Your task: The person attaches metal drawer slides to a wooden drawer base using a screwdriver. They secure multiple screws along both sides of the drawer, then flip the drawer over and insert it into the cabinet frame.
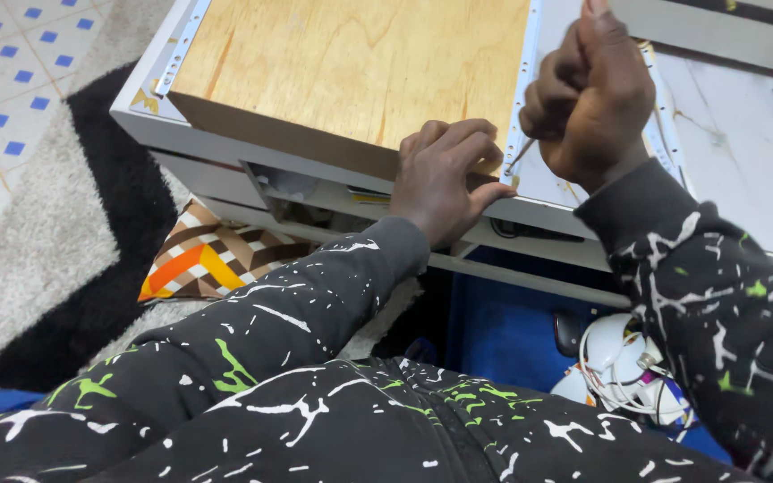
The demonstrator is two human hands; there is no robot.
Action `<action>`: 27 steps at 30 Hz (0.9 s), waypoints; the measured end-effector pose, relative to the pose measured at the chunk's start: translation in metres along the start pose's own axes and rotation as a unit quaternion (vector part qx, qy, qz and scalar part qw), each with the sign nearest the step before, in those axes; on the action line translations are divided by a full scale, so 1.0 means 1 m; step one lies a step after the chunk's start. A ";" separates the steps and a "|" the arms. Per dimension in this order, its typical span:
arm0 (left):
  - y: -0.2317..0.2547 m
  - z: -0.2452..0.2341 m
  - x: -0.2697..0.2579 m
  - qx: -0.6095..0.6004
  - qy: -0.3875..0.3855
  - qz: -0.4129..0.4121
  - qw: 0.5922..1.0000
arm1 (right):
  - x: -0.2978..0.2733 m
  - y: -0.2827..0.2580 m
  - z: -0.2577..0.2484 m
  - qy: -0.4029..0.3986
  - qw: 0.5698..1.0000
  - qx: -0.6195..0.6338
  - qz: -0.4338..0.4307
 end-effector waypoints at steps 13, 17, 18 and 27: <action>-0.001 -0.002 -0.003 -0.037 0.014 -0.020 0.999 | -0.028 0.003 -0.025 0.355 0.901 -0.119 -0.219; -0.001 -0.001 -0.004 -0.030 0.015 -0.019 0.999 | -0.036 0.007 -0.024 0.350 0.910 -0.108 -0.193; -0.001 -0.002 -0.002 -0.026 0.021 -0.014 0.999 | -0.034 0.005 -0.025 0.330 0.923 -0.087 -0.176; -0.003 -0.001 0.002 -0.020 0.001 0.005 1.000 | -0.050 -0.002 -0.045 0.242 0.950 -0.185 0.064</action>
Point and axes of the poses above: each hand's wrist, its own x-axis towards the middle knuckle, its own z-axis out of the palm, y = z × x, the point moved 8 cm from there along x, towards the middle knuckle, and after that the axes turned 8 degrees about y, right-handed, at the moved point
